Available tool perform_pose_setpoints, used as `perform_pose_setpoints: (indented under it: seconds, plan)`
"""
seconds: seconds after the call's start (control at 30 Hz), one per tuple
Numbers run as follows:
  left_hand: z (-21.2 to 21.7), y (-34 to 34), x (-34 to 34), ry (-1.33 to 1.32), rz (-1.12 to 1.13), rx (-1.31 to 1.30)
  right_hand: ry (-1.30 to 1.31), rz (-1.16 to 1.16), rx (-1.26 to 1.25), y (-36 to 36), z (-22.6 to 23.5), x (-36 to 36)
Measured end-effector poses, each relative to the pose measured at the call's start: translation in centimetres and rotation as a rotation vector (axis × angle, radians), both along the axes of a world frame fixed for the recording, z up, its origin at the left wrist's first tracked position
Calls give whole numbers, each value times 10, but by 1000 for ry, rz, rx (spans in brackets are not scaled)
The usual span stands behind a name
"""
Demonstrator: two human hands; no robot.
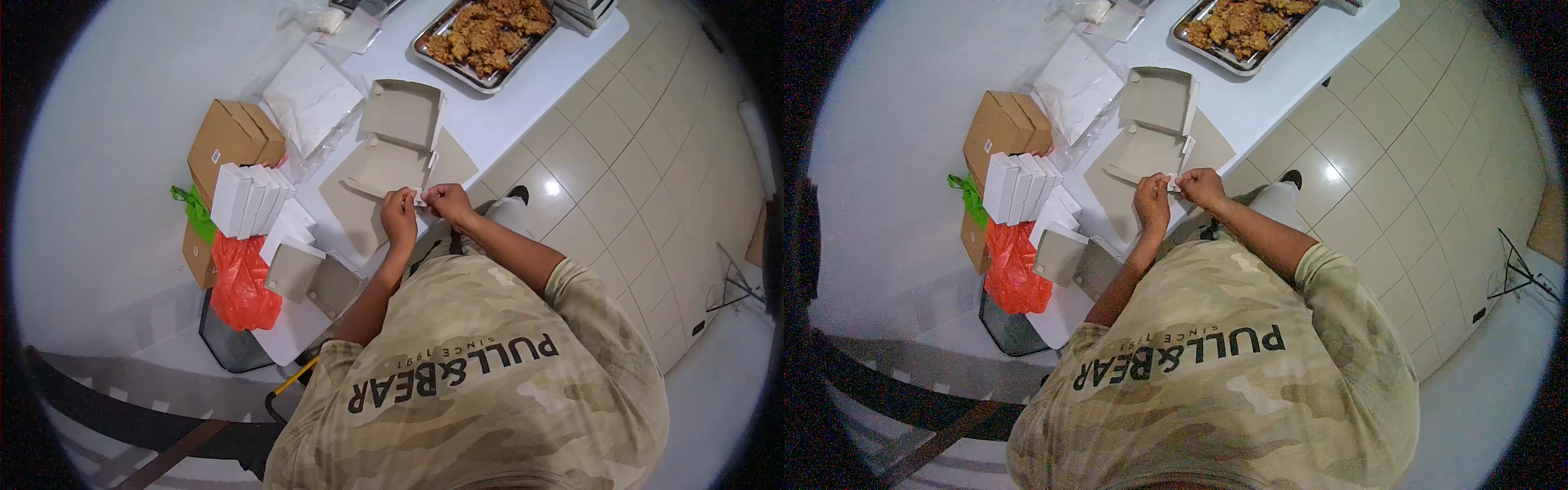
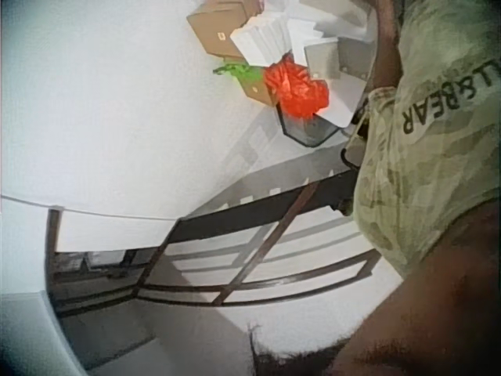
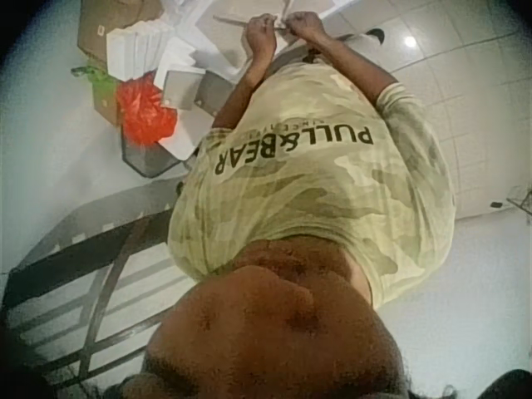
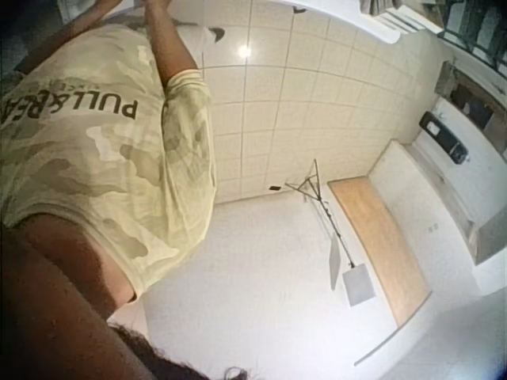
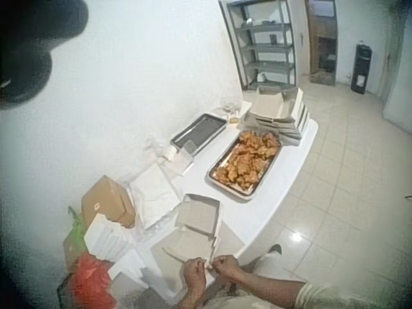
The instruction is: The person assembles cardboard food boxes by hand on a table, including placing a white liner inside one and stacking the finished boxes.
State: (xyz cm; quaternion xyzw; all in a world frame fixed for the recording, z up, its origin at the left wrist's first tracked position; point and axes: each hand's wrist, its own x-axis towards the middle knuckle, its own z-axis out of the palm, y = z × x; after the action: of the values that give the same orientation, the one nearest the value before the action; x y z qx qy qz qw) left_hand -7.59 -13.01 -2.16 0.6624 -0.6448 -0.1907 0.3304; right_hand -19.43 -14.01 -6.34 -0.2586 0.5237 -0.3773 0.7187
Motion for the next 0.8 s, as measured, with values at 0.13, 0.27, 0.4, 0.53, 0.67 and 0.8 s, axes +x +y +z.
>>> perform_pose_setpoints:
  seconds: [0.13,0.27,0.4,0.53,0.67,0.8]
  plan:
    - [-1,4,-2,-31,11,-3,235,142,-204,3,2,-3]
    - [6,4,-7,19,4,27,136,79,-72,3,18,-4]
    - [11,9,-13,3,0,-109,-6,-18,14,-2,18,-2]
    - [14,14,-7,-9,-67,-64,-185,-74,92,4,21,-4]
    - [18,21,-7,59,52,196,-183,-60,72,5,18,-6]
    - [-9,28,7,68,38,20,-59,43,52,13,10,-1]
